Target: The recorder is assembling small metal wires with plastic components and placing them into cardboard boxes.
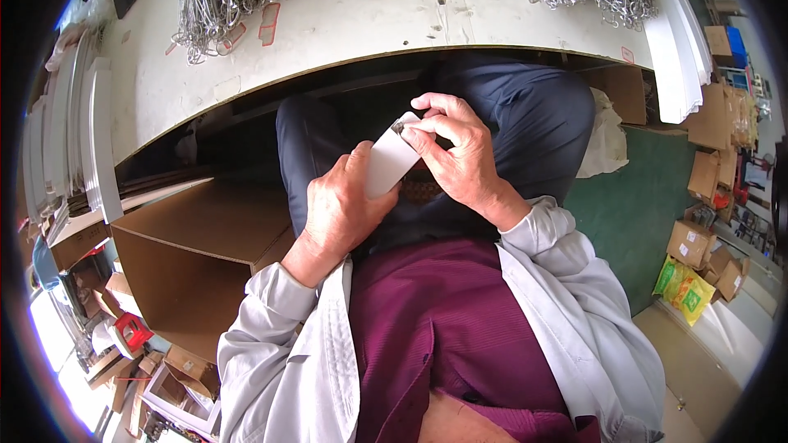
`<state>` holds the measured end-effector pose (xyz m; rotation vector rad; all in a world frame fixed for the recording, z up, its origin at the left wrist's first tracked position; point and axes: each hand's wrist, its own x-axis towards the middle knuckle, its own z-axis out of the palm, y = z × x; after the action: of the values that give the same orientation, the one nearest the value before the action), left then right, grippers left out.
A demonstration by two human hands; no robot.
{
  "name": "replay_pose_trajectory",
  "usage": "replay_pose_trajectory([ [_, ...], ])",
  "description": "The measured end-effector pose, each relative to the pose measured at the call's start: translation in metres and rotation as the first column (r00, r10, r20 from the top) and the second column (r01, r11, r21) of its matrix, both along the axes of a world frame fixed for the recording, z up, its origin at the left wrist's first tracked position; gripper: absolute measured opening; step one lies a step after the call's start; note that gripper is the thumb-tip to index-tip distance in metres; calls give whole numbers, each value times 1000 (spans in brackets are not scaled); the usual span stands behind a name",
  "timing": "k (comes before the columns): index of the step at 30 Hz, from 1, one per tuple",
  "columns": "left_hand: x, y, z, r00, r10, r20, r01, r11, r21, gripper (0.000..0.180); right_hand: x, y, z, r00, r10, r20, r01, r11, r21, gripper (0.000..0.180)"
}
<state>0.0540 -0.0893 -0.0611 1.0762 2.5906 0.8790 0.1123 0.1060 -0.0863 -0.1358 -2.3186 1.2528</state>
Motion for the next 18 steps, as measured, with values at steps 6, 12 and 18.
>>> replay_pose_trajectory([
  [6, 1, 2, 1, 1000, 14, 5, -14, 1000, 11, 61, -1, 10, 7, 949, 195, 246, -39, 851, -524, 16],
  [12, 2, 0, -3, 1000, 6, 2, -6, 1000, 19, 61, -4, 11, 14, 911, 264, 317, -51, 834, -549, 18],
  [18, 2, -1, -3, 999, 6, 40, -9, 998, 66, 59, -6, 17, 18, 866, 333, 373, -34, 784, -620, 18],
])
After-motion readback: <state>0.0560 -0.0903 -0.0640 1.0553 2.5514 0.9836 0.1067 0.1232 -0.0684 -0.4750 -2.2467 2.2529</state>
